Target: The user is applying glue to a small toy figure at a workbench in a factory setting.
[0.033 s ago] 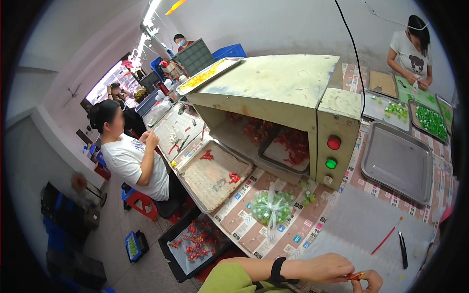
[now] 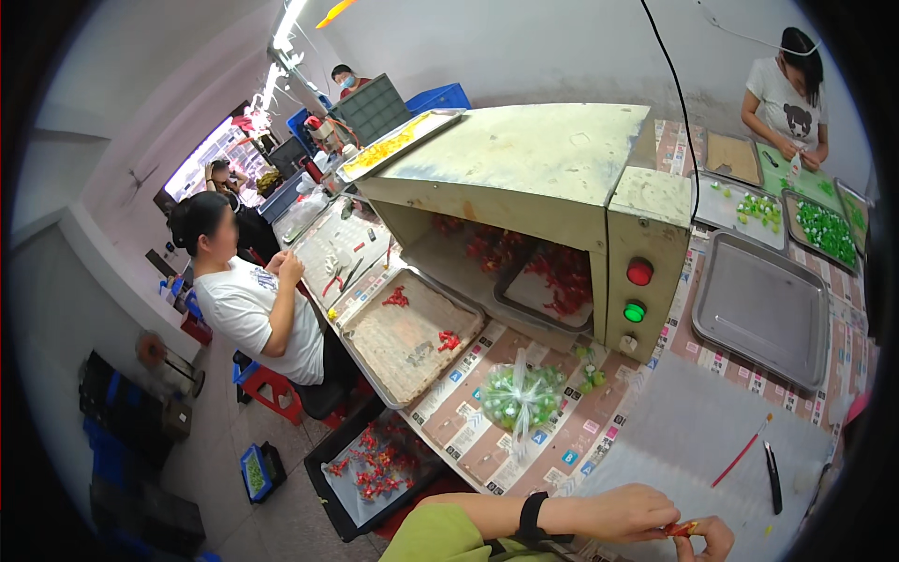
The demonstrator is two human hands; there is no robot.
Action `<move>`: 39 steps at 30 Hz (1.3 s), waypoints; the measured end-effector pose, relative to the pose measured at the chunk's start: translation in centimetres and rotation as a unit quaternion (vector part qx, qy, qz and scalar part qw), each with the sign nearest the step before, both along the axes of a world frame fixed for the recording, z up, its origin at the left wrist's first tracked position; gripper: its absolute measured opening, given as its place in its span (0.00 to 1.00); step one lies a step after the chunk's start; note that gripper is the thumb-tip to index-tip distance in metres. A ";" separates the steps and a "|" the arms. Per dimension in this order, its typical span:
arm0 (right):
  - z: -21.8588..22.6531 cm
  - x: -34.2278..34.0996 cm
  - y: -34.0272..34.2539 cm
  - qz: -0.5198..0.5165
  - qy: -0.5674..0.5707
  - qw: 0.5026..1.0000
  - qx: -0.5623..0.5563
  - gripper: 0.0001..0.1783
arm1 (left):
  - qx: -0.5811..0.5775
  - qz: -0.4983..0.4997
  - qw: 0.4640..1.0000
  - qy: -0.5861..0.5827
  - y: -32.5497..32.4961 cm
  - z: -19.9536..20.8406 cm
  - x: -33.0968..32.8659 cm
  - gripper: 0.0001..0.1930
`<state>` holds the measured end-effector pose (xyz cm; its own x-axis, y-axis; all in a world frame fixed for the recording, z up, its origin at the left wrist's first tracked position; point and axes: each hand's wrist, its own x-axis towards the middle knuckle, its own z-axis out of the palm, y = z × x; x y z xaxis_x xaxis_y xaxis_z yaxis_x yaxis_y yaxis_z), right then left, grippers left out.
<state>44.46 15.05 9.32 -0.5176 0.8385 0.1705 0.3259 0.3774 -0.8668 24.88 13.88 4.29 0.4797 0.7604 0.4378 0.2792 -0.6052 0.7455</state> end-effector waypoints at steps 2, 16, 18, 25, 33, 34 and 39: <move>-0.1 0.0 0.0 0.005 -0.010 1.000 0.021 0.06 | 0.007 0.001 1.000 0.006 0.0 0.0 -0.1 0.10; -0.2 -0.4 0.5 0.006 0.006 1.000 0.010 0.06 | -0.014 -0.008 1.000 -0.009 0.3 0.3 -0.5 0.10; -0.4 -0.4 0.6 0.009 0.008 1.000 0.009 0.06 | -0.015 -0.011 1.000 -0.011 0.4 0.4 -0.6 0.10; -0.3 -0.1 0.5 0.005 0.001 1.000 -0.007 0.06 | -0.031 -0.022 0.999 -0.015 0.4 0.6 -0.5 0.10; -0.2 -0.2 0.7 0.006 0.004 1.000 -0.003 0.06 | -0.038 -0.027 0.999 -0.017 0.5 0.6 -0.5 0.09; -0.1 -0.2 0.7 0.007 0.006 1.000 -0.007 0.06 | -0.039 -0.025 0.999 -0.020 0.5 0.6 -0.5 0.09; 0.1 -0.4 1.2 0.014 0.015 1.000 -0.006 0.07 | -0.020 -0.026 0.999 -0.020 0.8 0.6 -0.7 0.10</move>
